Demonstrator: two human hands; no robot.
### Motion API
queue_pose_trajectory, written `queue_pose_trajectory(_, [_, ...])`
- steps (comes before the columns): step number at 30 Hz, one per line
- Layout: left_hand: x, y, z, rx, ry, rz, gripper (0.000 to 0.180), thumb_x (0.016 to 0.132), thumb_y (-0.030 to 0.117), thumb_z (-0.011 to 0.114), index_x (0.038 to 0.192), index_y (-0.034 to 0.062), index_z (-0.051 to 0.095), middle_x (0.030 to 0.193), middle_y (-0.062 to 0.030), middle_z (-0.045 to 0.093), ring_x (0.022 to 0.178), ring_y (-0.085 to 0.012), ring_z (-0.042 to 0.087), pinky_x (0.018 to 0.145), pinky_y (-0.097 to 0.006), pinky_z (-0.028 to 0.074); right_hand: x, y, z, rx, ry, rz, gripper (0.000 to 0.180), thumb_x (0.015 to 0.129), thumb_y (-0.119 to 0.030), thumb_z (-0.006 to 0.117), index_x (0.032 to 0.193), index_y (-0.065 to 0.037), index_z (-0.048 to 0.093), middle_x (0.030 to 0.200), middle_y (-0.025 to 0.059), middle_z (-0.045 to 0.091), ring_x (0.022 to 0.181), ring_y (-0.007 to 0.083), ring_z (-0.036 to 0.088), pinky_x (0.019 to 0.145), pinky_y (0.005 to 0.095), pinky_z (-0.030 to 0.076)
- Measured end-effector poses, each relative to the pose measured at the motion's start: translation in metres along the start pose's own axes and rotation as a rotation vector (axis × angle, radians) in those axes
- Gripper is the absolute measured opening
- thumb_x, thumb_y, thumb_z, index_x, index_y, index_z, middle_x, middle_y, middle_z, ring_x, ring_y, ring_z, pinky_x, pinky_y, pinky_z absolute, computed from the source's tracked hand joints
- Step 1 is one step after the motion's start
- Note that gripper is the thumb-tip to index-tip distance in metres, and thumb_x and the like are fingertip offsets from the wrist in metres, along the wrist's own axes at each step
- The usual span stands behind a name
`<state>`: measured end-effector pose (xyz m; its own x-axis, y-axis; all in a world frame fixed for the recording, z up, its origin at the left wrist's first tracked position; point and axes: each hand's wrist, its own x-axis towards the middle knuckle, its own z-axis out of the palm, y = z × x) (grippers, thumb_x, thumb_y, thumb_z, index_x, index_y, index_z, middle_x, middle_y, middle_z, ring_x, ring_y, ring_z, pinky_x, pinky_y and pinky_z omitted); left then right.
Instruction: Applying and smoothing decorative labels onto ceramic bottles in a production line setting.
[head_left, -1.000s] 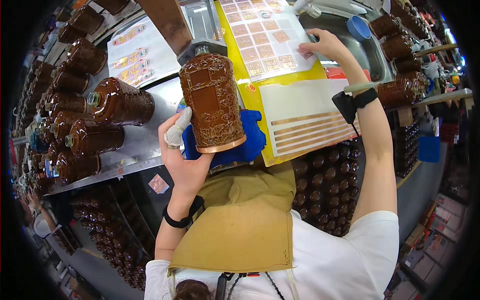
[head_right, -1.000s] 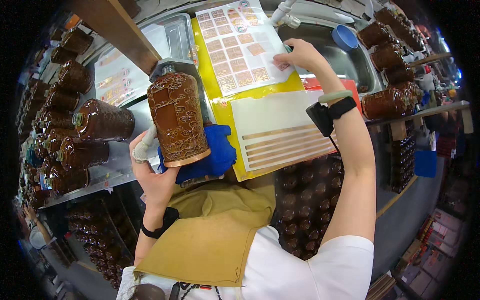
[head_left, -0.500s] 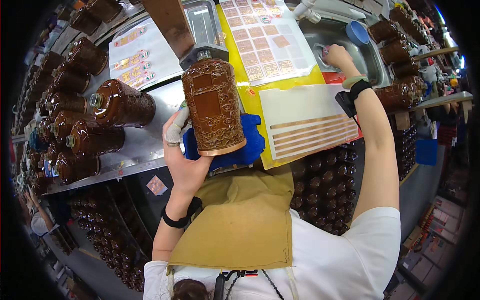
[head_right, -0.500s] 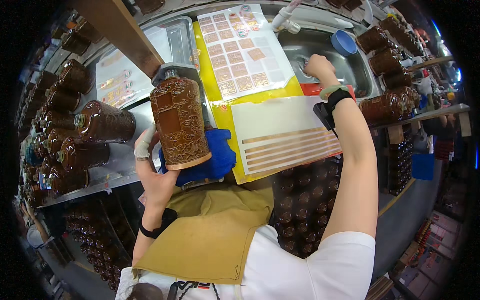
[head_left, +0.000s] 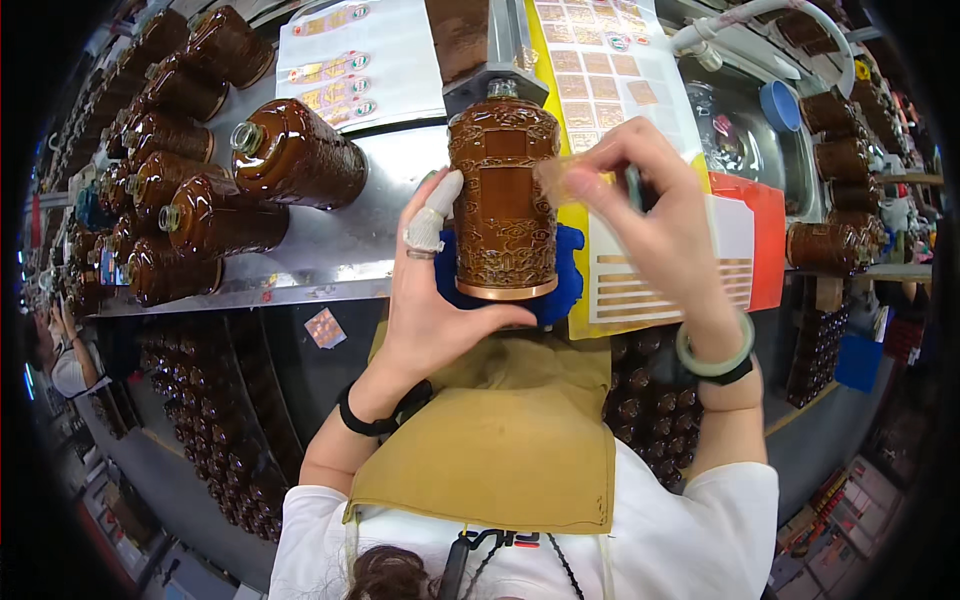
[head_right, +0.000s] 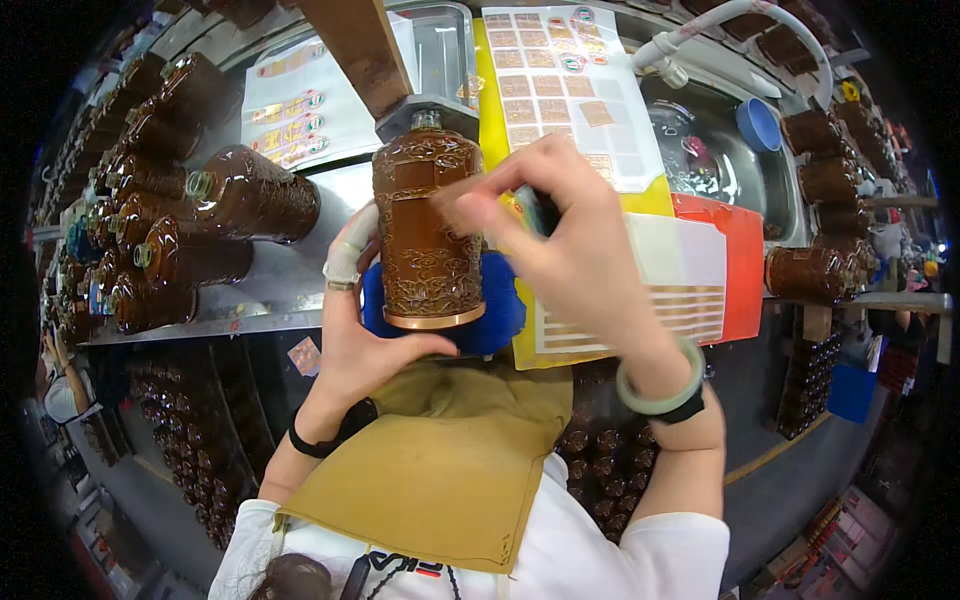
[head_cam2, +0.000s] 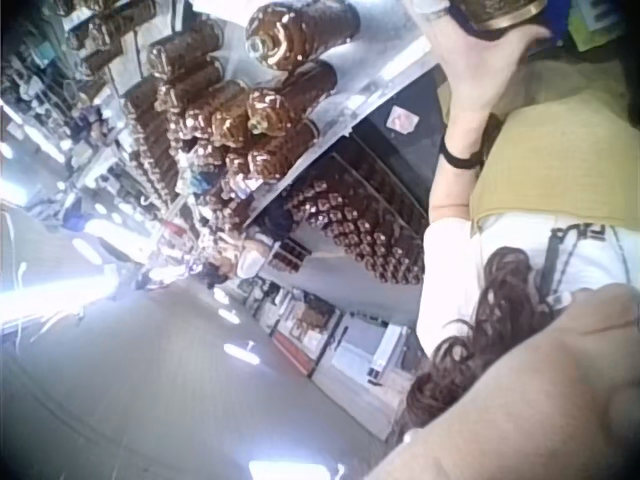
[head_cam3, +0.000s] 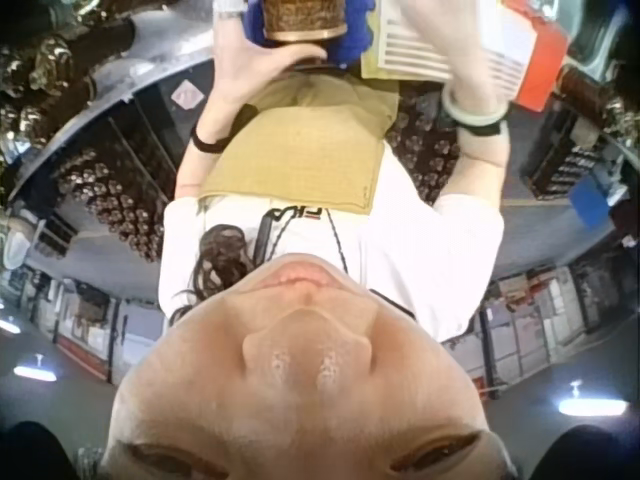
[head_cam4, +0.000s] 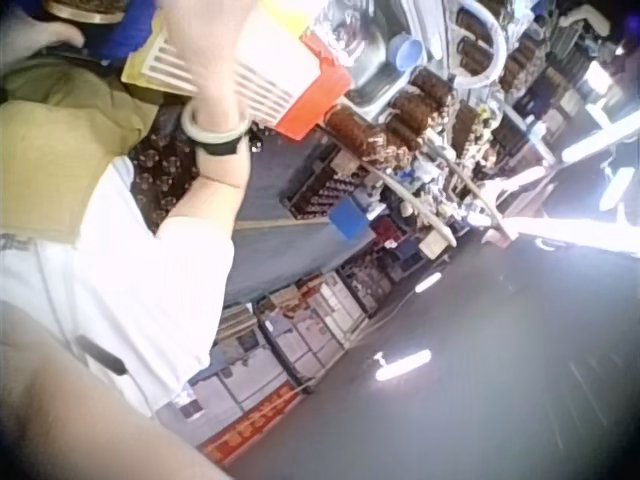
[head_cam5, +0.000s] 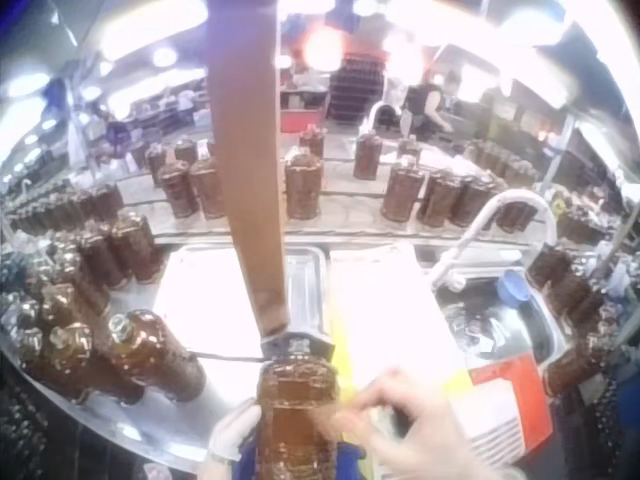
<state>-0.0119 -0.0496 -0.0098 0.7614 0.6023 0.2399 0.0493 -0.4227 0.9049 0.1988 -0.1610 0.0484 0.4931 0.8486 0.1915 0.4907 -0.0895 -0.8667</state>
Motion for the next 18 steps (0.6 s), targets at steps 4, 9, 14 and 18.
queue_pose_trajectory(4, [0.019, 0.003, 0.001, -0.404, -0.021, -0.049, 0.099, 0.083, 0.019, 0.086, 0.157, -0.003, 0.024, 0.157, -0.0215, 0.034, 0.143, -0.0313, 0.041, 0.12, -0.045, 0.034, -0.012, -0.016, 0.043, 0.102, 0.056, 0.115, 0.014, 0.085, -0.01, 0.079, 0.092, -0.001, 0.071, 0.093, 0.0094, 0.057, 0.089, 0.0213, 0.057, 0.083, 0.033, 0.047])
queue_pose_trajectory(9, [0.042, 0.011, 0.01, -0.704, 0.024, -0.347, 0.078, 0.096, 0.003, 0.068, 0.159, 0.001, 0.021, 0.156, -0.0178, 0.036, 0.137, -0.0256, 0.048, 0.112, -0.04, 0.045, -0.019, -0.006, 0.064, 0.016, 0.229, 0.096, 0.024, 0.086, -0.01, 0.078, 0.105, -0.002, 0.068, 0.1, 0.0092, 0.054, 0.1, 0.0228, 0.051, 0.089, 0.0353, 0.045])
queue_pose_trajectory(14, [0.044, 0.008, 0.0, -0.682, -0.002, -0.382, 0.082, 0.095, 0.003, 0.07, 0.16, 0.0031, 0.02, 0.156, -0.0168, 0.034, 0.136, -0.0252, 0.05, 0.109, -0.039, 0.049, -0.01, 0.005, 0.06, 0.469, 0.233, 0.363, 0.04, 0.092, -0.016, 0.077, 0.123, -0.004, 0.055, 0.104, 0.0015, 0.044, 0.09, 0.0068, 0.04, 0.079, 0.0203, 0.038])
queue_pose_trajectory(18, [0.051, 0.004, -0.005, -0.72, 0.009, -0.417, 0.08, 0.093, 0.005, 0.072, 0.158, 0.0021, 0.026, 0.152, -0.0178, 0.037, 0.135, -0.0256, 0.051, 0.108, -0.039, 0.051, -0.014, 0.01, 0.059, 0.449, 0.174, 0.382, 0.051, 0.088, -0.015, 0.08, 0.128, -0.005, 0.051, 0.107, 0.0014, 0.044, 0.088, 0.0069, 0.04, 0.078, 0.0208, 0.039])
